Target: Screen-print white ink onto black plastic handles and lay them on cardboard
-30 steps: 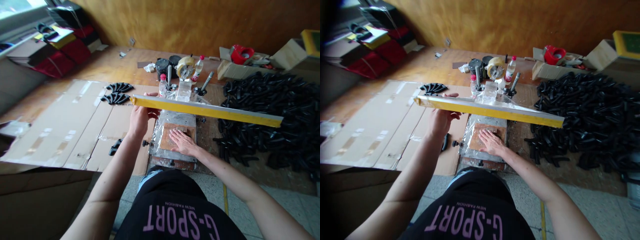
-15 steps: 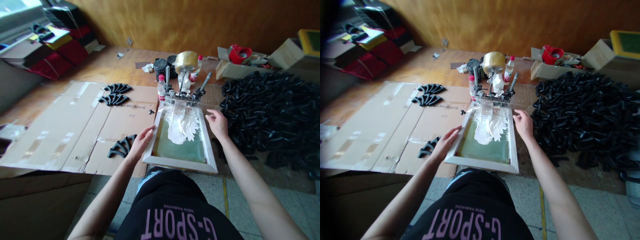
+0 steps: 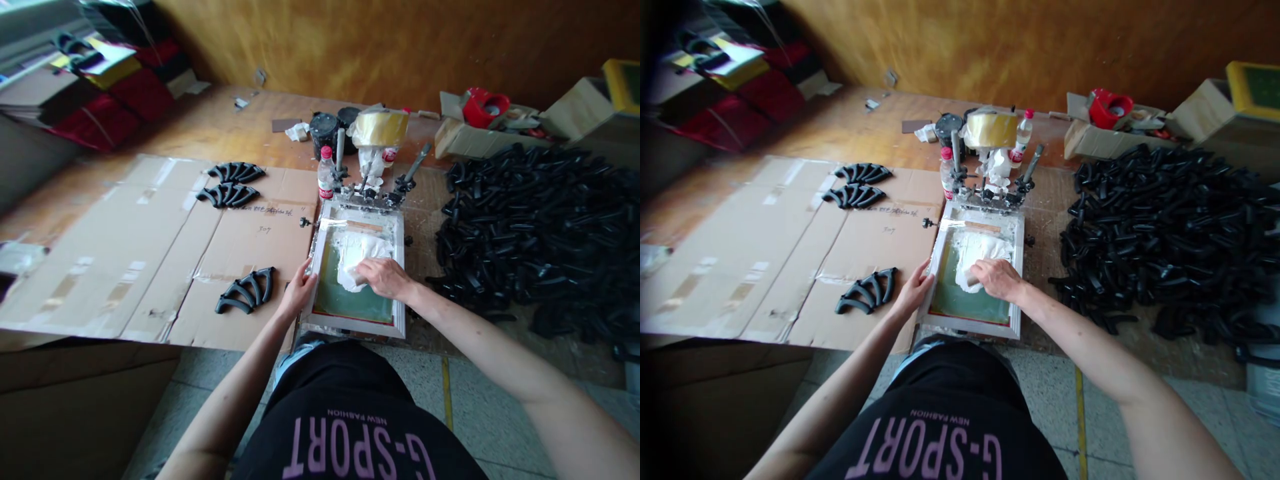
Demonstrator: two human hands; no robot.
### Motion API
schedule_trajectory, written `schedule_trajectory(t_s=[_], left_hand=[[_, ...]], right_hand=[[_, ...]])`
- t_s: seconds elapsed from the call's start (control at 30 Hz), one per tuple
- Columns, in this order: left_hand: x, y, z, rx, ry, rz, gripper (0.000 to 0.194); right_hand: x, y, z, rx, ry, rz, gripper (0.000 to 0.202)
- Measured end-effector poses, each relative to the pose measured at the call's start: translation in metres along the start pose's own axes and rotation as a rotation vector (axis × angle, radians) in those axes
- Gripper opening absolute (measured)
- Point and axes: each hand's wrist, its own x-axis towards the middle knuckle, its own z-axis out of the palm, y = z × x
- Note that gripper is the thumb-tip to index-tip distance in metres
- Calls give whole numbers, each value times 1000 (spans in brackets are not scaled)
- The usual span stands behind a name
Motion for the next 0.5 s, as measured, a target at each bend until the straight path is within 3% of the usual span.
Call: schedule_trajectory(t_s=[0.1,0.23,0.37,0.5], left_hand=[[1,-1,1,19,-2,0,67],[2,-1,0,37,-14,-4,68],[0,3,0,27,-4,-17,66],[-8,21,-6,-27,-34,-25,69]], right_hand=[[-9,2,-2,44,-21,-93,20],[-10,-1,14,17,179,7,21],[-20,-11,30,44,219,-100,21],[3,-5,7,129,293,67,15]])
